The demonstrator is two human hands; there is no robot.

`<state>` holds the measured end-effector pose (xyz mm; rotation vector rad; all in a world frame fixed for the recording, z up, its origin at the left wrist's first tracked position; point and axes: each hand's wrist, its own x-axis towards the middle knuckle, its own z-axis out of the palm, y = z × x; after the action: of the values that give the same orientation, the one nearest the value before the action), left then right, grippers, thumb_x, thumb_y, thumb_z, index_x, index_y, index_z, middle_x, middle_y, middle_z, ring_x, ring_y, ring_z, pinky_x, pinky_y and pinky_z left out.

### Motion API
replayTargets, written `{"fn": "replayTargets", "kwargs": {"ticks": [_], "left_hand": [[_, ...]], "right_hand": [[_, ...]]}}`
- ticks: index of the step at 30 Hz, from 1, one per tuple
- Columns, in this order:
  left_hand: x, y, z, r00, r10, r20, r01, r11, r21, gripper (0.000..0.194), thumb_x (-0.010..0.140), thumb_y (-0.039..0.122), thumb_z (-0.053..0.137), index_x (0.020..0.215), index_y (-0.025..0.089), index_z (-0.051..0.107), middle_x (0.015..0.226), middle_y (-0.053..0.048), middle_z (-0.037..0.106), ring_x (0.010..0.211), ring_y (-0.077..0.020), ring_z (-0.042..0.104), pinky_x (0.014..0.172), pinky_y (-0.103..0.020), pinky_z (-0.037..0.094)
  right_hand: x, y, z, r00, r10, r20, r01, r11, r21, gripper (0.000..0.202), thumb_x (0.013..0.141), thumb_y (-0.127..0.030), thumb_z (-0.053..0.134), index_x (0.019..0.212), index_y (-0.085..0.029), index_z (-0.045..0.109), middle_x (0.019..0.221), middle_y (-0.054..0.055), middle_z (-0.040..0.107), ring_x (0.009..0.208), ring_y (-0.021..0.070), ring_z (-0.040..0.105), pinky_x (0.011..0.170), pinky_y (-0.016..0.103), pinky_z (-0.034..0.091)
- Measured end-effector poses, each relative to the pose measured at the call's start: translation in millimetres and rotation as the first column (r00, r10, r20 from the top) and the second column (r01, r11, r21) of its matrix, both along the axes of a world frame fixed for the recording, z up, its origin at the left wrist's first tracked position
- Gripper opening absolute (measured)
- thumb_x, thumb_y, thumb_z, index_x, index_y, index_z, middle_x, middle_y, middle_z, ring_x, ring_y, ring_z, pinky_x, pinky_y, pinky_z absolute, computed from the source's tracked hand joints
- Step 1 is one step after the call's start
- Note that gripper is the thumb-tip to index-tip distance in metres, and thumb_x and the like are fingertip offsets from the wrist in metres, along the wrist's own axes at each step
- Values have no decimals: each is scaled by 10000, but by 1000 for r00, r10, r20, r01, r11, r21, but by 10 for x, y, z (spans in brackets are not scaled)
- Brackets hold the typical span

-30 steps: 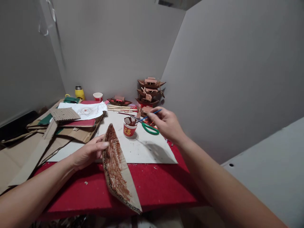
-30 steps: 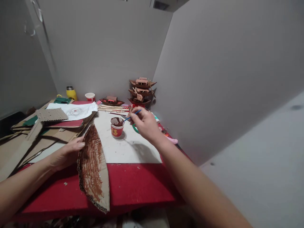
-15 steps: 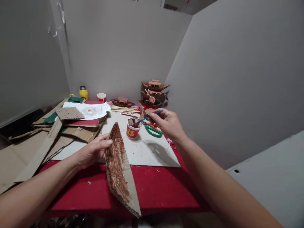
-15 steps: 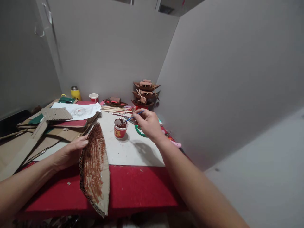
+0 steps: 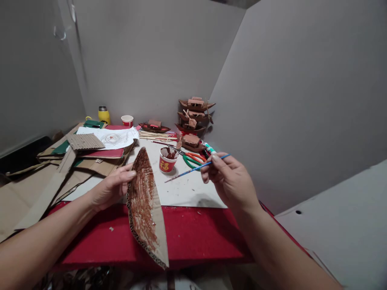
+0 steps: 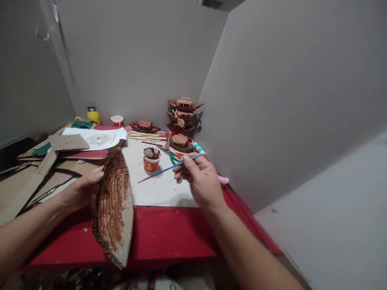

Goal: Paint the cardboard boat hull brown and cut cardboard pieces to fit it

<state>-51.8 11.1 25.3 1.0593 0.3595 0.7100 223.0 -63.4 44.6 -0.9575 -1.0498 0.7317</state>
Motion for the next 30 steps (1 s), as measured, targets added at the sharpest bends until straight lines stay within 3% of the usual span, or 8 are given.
{"fn": "replayTargets", "kwargs": {"ticks": [4,14,22,30], "left_hand": [[-5,-18,25,999,19,-41,-19,1000,2,455,714,324,777,1144,207,685,1053,-47,766,922,-212,699,795,-269,550],[-5,-13,-6,996,-3,-85,12,994,105,528,715,351,757,1215,219,652,1171,-68,721,1026,-275,660,836,-309,510],[-8,-15,-1,996,-47,-72,55,991,125,565,731,367,747,1265,223,632,1189,-69,719,1072,-292,650,842,-314,499],[-9,-7,-13,994,-62,-92,75,987,142,613,735,373,745,1308,206,603,1200,-84,713,1037,-280,665,832,-312,505]], "right_hand": [[-157,-180,-45,995,96,19,-96,995,1,256,825,-430,728,812,-202,614,620,-20,702,487,118,638,459,213,528],[-291,-233,-31,984,29,176,-38,998,48,198,874,-400,680,836,-214,624,667,-13,697,525,136,650,508,258,566],[-279,-386,-35,942,92,322,-97,995,-1,211,919,-364,629,789,-198,646,670,2,687,531,121,639,529,241,558],[-352,-385,-51,952,-98,290,66,991,117,198,894,-379,658,808,-202,676,660,13,698,552,153,660,528,283,591]]}}
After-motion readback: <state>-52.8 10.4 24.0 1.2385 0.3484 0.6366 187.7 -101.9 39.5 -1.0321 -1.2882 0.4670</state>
